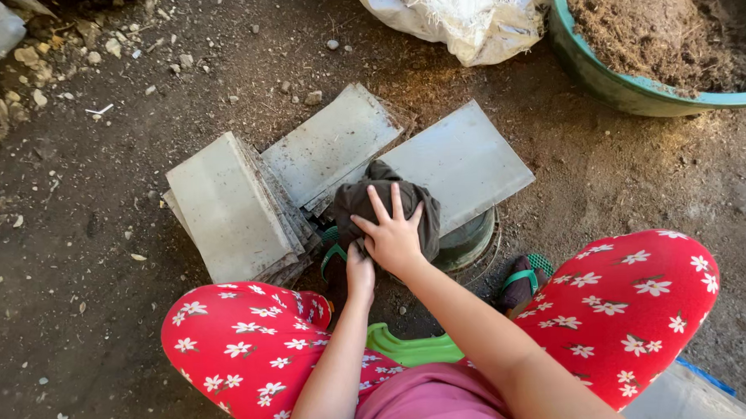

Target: The person sits on a small stool and wipes rectangular tiles with a dark cloth. They handle the tiles one at a time, wiping both sides and stacking the cleaned tiles to the side.

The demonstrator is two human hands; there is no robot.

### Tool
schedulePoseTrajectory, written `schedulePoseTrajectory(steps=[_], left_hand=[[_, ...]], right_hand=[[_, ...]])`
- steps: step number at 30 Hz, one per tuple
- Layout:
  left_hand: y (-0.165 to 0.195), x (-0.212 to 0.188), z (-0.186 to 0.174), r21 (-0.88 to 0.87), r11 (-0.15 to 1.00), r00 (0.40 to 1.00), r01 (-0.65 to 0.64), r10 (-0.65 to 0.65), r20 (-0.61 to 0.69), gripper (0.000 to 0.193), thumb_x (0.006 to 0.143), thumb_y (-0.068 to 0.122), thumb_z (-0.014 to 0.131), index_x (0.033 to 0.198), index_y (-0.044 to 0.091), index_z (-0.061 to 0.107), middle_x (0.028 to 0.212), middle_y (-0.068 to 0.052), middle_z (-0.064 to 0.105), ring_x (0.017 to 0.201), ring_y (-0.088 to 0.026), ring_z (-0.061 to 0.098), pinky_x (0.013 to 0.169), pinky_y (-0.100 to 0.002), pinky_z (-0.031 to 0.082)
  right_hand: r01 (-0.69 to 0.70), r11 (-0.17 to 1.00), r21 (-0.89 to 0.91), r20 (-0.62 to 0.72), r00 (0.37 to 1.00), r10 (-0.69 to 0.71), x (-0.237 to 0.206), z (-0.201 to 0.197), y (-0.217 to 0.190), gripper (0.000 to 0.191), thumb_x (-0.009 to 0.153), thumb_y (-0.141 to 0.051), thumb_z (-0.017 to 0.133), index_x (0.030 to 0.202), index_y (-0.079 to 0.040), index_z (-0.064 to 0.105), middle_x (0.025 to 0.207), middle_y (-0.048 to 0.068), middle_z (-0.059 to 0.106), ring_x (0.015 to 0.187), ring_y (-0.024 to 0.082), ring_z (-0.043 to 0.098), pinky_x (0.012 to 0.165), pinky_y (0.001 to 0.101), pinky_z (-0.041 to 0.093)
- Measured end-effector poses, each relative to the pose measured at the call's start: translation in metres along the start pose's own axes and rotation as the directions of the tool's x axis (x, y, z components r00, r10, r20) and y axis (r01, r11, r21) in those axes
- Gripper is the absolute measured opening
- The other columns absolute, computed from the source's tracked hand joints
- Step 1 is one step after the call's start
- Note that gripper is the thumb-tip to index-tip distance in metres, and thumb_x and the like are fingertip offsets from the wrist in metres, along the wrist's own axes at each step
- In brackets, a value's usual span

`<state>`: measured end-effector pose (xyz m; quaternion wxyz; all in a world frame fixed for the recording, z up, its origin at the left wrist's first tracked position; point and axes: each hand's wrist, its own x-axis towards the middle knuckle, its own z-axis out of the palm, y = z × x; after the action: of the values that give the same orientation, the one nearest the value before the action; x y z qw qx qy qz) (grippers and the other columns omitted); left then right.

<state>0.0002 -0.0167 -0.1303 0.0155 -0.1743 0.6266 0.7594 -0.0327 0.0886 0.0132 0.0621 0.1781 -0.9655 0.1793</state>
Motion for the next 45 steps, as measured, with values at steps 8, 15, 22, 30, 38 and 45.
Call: schedulePoseTrajectory(steps=[8, 15, 22, 30, 38, 45], left_hand=[[0.012, 0.009, 0.013, -0.162, 0.987, 1.0, 0.002, -0.002, -0.002, 0.025, 0.104, 0.009, 0.057, 0.126, -0.002, 0.056, 0.119, -0.009, 0.068, 0.108, -0.016, 0.061, 0.098, -0.032, 0.046], [0.037, 0.016, -0.011, 0.163, 0.985, 0.998, 0.057, -0.06, 0.014, 0.036, 0.099, 0.02, 0.061, 0.129, 0.002, 0.052, 0.119, -0.009, 0.07, 0.11, -0.019, 0.065, 0.096, -0.032, 0.048], [0.052, 0.044, -0.004, 0.311, 0.95, 0.973, -0.022, 0.093, -0.213, 0.04, 0.109, 0.038, 0.047, 0.121, 0.001, 0.057, 0.107, -0.021, 0.072, 0.094, -0.036, 0.07, 0.083, -0.046, 0.054], [0.04, 0.057, 0.01, 0.729, 0.684, 0.927, -0.015, 0.283, -0.246, 0.03, 0.108, 0.029, 0.04, 0.111, 0.003, 0.055, 0.1, -0.029, 0.071, 0.09, -0.052, 0.065, 0.074, -0.059, 0.05], [0.052, 0.068, 0.027, 0.763, 0.643, 0.926, 0.067, 0.245, -0.287, 0.033, 0.107, 0.033, 0.04, 0.115, 0.005, 0.057, 0.097, -0.027, 0.071, 0.088, -0.05, 0.065, 0.074, -0.058, 0.05], [0.05, 0.063, 0.034, 0.745, 0.665, 0.916, 0.044, 0.271, -0.296, 0.034, 0.108, 0.032, 0.039, 0.115, 0.004, 0.057, 0.1, -0.029, 0.07, 0.09, -0.051, 0.064, 0.075, -0.058, 0.05]], right_hand=[[-0.361, 0.925, -0.117, 0.041, 0.929, 0.368, 0.03, -0.008, 0.109, 0.053, 0.075, -0.025, 0.076, 0.125, -0.041, 0.07, 0.165, 0.009, 0.023, 0.149, 0.051, 0.014, 0.104, 0.0861, 0.02], [-0.657, 0.676, -0.335, -0.152, 0.746, 0.649, 0.032, -0.137, 0.286, 0.041, 0.088, -0.021, 0.069, 0.126, -0.038, 0.073, 0.159, 0.017, 0.03, 0.125, 0.055, 0.038, 0.097, 0.0648, 0.041], [-0.379, 0.899, -0.219, -0.127, 0.925, 0.359, 0.073, -0.142, 0.189, 0.054, 0.071, -0.016, 0.081, 0.118, -0.042, 0.076, 0.153, 0.01, 0.039, 0.122, 0.046, 0.044, 0.094, 0.0585, 0.047], [0.105, 0.961, -0.254, 0.001, 0.994, -0.108, 0.069, 0.004, 0.006, 0.049, 0.088, -0.027, 0.064, 0.137, -0.03, 0.065, 0.165, 0.012, 0.025, 0.139, 0.053, 0.032, 0.098, 0.0783, 0.033], [-0.411, 0.846, -0.34, 0.022, 0.896, 0.444, 0.126, -0.052, 0.178, 0.047, 0.092, -0.018, 0.059, 0.134, -0.039, 0.064, 0.167, 0.011, 0.021, 0.139, 0.048, 0.03, 0.104, 0.0743, 0.033], [-0.556, 0.67, -0.492, -0.053, 0.787, 0.614, 0.12, -0.103, 0.27, 0.03, 0.097, -0.027, 0.059, 0.124, -0.026, 0.073, 0.167, 0.016, 0.025, 0.138, 0.056, 0.033, 0.091, 0.0783, 0.036]])
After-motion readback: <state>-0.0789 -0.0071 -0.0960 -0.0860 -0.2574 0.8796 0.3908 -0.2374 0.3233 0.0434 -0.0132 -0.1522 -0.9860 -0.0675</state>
